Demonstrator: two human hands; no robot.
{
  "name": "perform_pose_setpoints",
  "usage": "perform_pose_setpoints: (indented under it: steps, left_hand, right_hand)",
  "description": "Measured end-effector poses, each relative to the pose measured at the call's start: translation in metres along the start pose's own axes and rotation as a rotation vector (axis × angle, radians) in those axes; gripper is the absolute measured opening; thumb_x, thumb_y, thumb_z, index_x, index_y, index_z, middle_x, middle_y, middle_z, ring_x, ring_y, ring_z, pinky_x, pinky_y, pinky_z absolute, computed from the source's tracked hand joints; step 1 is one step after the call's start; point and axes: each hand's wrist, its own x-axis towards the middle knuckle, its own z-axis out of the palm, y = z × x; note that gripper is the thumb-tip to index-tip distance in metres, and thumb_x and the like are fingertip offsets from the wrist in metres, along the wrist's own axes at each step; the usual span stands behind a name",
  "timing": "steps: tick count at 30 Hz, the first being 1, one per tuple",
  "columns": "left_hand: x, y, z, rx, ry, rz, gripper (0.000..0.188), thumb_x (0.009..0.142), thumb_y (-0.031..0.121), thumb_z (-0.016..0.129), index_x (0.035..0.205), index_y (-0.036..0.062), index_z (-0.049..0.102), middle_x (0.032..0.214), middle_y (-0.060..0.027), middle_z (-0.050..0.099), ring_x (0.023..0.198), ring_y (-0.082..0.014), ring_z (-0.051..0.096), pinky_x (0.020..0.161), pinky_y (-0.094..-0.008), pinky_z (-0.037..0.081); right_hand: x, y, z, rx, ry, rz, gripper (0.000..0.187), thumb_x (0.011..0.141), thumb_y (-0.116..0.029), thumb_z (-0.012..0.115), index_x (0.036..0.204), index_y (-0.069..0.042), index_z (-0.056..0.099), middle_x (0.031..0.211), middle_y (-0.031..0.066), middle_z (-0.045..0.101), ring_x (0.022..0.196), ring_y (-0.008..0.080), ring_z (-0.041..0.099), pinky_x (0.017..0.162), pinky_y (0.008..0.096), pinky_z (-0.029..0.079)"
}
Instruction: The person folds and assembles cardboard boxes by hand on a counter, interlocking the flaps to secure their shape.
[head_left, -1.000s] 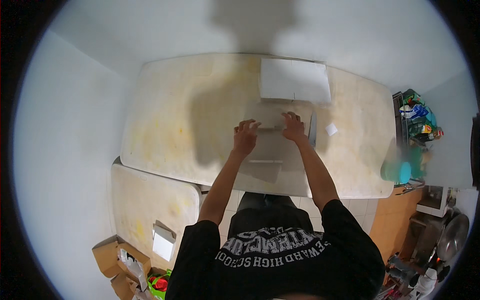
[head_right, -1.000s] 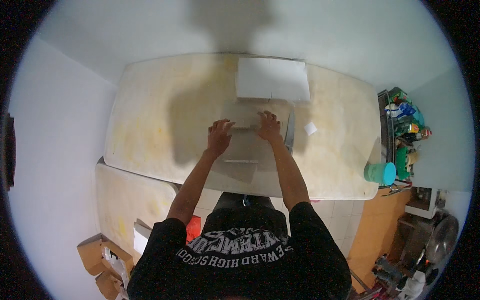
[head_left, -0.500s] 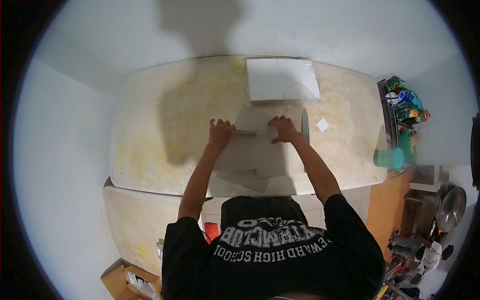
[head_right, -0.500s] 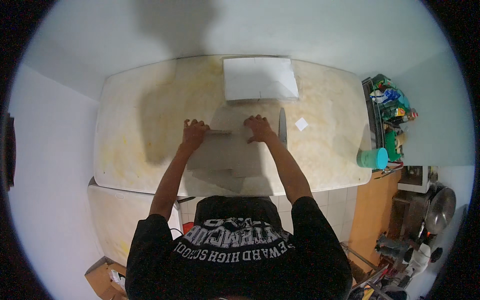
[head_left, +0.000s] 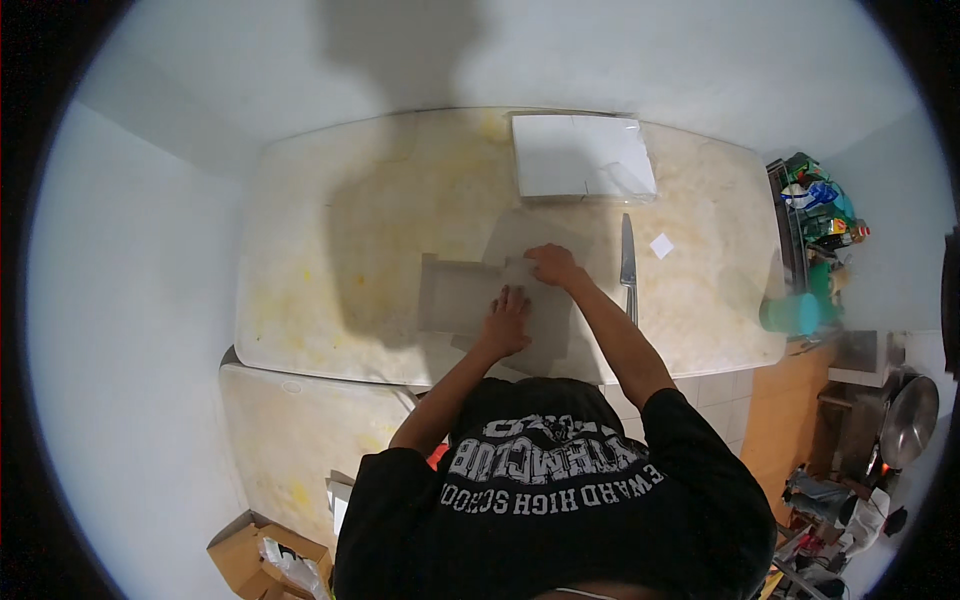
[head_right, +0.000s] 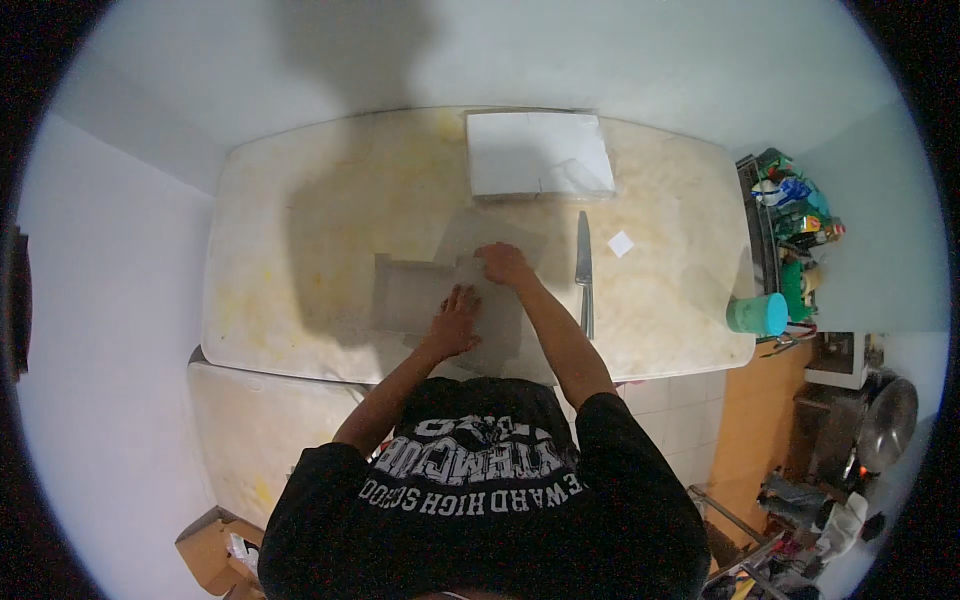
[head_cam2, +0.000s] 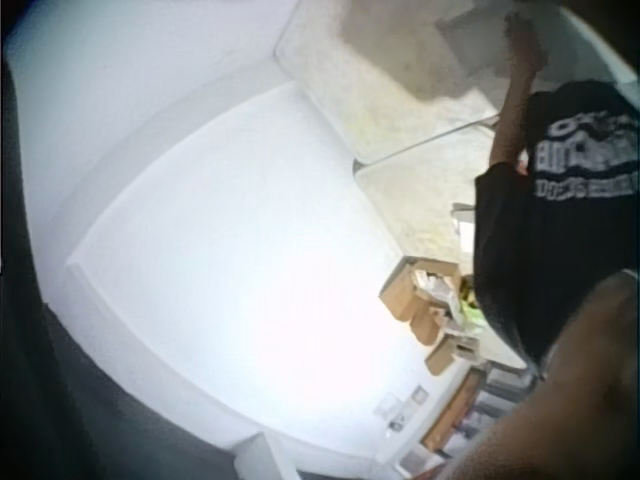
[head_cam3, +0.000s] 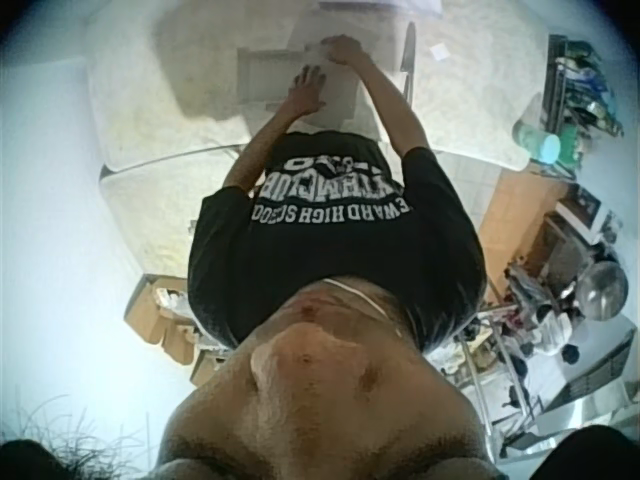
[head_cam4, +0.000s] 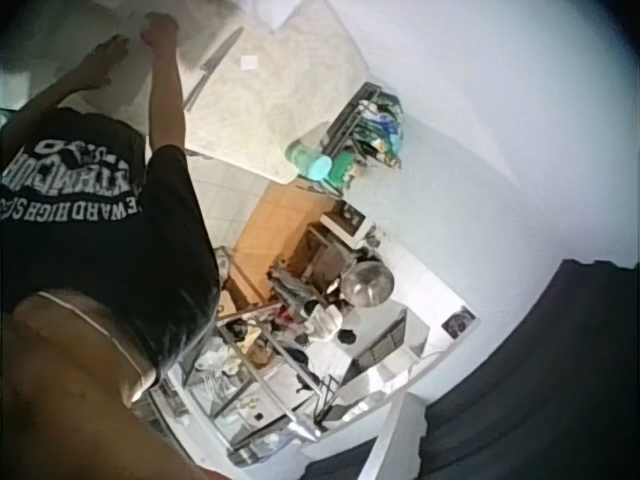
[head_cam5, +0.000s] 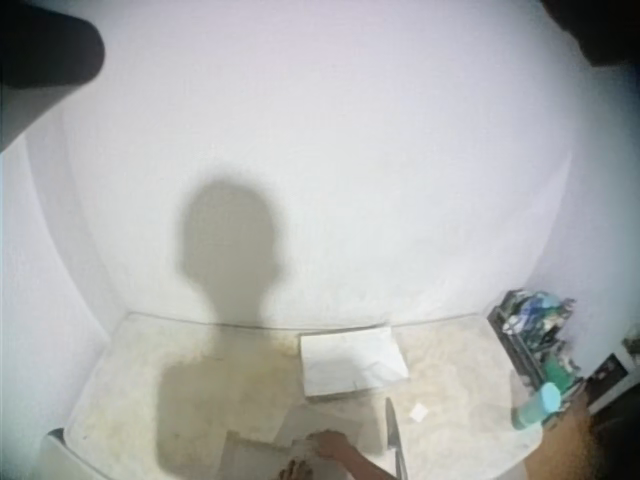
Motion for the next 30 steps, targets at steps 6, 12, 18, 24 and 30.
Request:
perform_pose_setpoints:
  steps: [6, 12, 18, 24, 30]
  left_hand:
    - [0.002, 0.004, 0.002, -0.077, 0.022, -0.002, 0.088, 0.074, 0.033, 0.078, 0.146, 0.0043, 0.036, 0.158, -0.0223, 0.019, 0.148, -0.0426, 0.016, 0.116, -0.0539, 0.025]
    - [-0.003, -0.003, 0.017, -0.145, 0.059, -0.068, 0.098, 0.069, 0.031, 0.082, 0.147, 0.0024, 0.031, 0.157, -0.0263, 0.017, 0.147, -0.0431, 0.015, 0.118, -0.0514, 0.024]
    - [-0.004, -0.006, 0.014, -0.272, 0.108, -0.159, 0.106, 0.066, 0.029, 0.087, 0.148, -0.001, 0.027, 0.157, -0.0256, 0.017, 0.145, -0.0447, 0.021, 0.116, -0.0499, 0.028]
    - [0.008, -0.004, -0.009, -0.197, 0.117, -0.189, 0.103, 0.067, 0.024, 0.086, 0.148, 0.0, 0.026, 0.15, -0.0246, 0.029, 0.139, -0.0443, 0.032, 0.114, -0.0511, 0.03]
    - [0.023, -0.02, 0.014, 0.022, 0.186, 0.037, 0.079, 0.084, 0.016, 0.065, 0.149, -0.0027, 0.024, 0.155, -0.0243, 0.024, 0.145, -0.0411, 0.023, 0.119, -0.0504, 0.02]
  right_hand:
    - [-0.014, 0.0, 0.027, -0.148, 0.228, 0.018, 0.029, 0.085, -0.013, 0.06, 0.111, -0.022, 0.068, 0.095, 0.0121, 0.071, 0.096, 0.0333, 0.067, 0.076, 0.0492, 0.054]
    - [-0.039, -0.015, 0.039, -0.201, 0.397, -0.155, 0.036, 0.085, -0.006, 0.055, 0.119, -0.012, 0.064, 0.107, 0.0128, 0.071, 0.102, 0.0311, 0.066, 0.097, 0.0445, 0.046]
    - [-0.056, -0.027, 0.063, -0.174, 0.456, -0.176, 0.049, 0.086, -0.007, 0.054, 0.134, -0.001, 0.05, 0.135, 0.0151, 0.056, 0.129, 0.0302, 0.05, 0.109, 0.0458, 0.037]
    - [-0.059, -0.018, 0.079, -0.103, 0.382, -0.166, 0.058, 0.088, -0.011, 0.052, 0.142, 0.005, 0.039, 0.15, 0.0218, 0.039, 0.142, 0.0348, 0.035, 0.117, 0.0469, 0.028]
    - [-0.071, -0.032, 0.088, -0.21, 0.289, -0.127, 0.076, 0.092, -0.029, 0.052, 0.152, 0.006, 0.02, 0.16, 0.0239, 0.018, 0.15, 0.0364, 0.014, 0.122, 0.0469, 0.012]
